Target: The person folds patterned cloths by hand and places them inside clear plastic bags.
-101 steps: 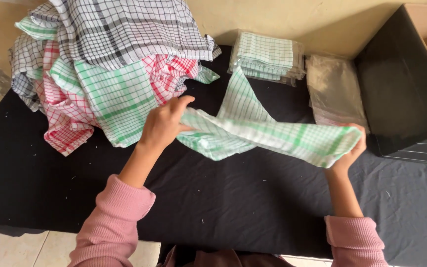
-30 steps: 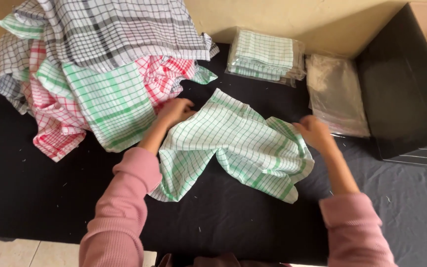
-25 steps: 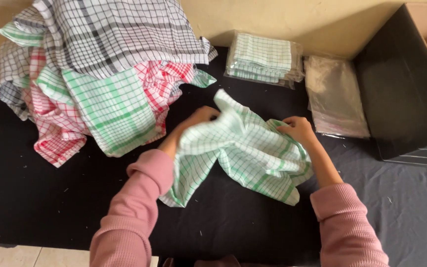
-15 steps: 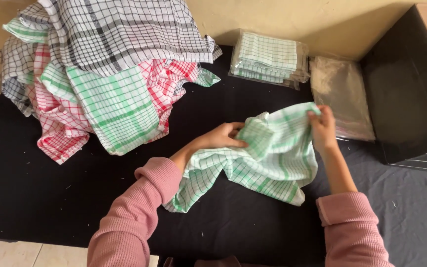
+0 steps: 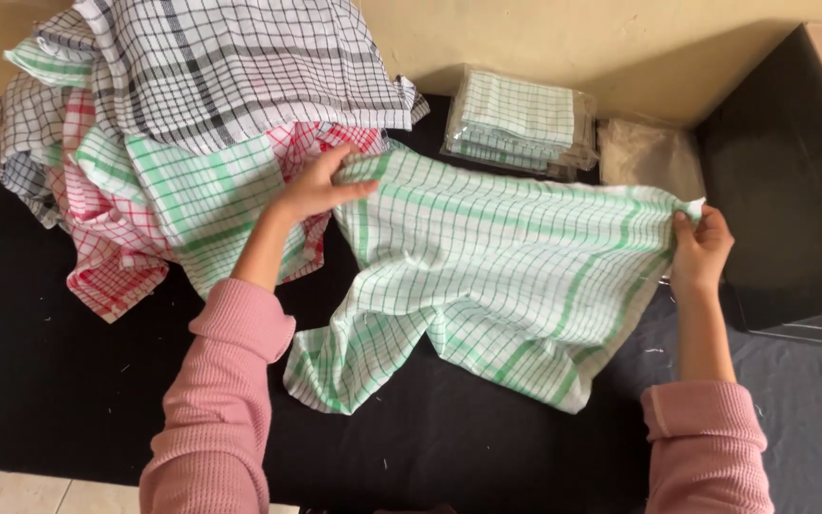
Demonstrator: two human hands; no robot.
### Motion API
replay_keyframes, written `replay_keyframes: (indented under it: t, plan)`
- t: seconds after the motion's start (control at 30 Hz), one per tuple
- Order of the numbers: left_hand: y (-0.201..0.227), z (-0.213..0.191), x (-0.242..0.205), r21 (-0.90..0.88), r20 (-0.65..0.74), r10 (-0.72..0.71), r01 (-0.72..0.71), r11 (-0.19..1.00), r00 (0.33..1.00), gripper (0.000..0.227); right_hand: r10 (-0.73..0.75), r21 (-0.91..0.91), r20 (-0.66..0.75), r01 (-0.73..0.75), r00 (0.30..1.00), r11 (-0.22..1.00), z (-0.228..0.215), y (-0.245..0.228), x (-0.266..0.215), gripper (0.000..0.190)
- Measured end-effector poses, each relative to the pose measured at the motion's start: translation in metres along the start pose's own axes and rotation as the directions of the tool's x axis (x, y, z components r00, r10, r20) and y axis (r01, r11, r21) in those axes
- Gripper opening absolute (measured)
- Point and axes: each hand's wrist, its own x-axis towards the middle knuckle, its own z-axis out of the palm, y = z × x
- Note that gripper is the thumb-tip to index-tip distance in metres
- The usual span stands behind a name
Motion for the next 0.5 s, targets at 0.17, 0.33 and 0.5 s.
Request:
replay_keyframes:
  t: [0.17, 0.33, 0.5]
  plan:
    - [0.006, -0.005, 0.026, 0.153, -0.216, 0.031, 0.002, 0.988, 0.976, 0.027, 0.013, -0.252, -0.048, -0.025, 0.999, 0.967, 0.005, 0.0, 0.021, 0.016]
    - [-0.025, 0.024, 0.069, 0.76, -0.448, 0.387, 0.115, 0.64, 0.806, 0.016, 0.047, -0.487, -0.072, -0.076, 0.996, 0.87, 0.028, 0.014, 0.034, 0.034]
    - [-0.052, 0.059, 0.087, 0.8, -0.498, 0.565, 0.097, 0.592, 0.658, 0.032, -0.225, -0.338, 0.039, 0.225, 0.974, 0.914, 0.045, 0.048, 0.023, 0.034]
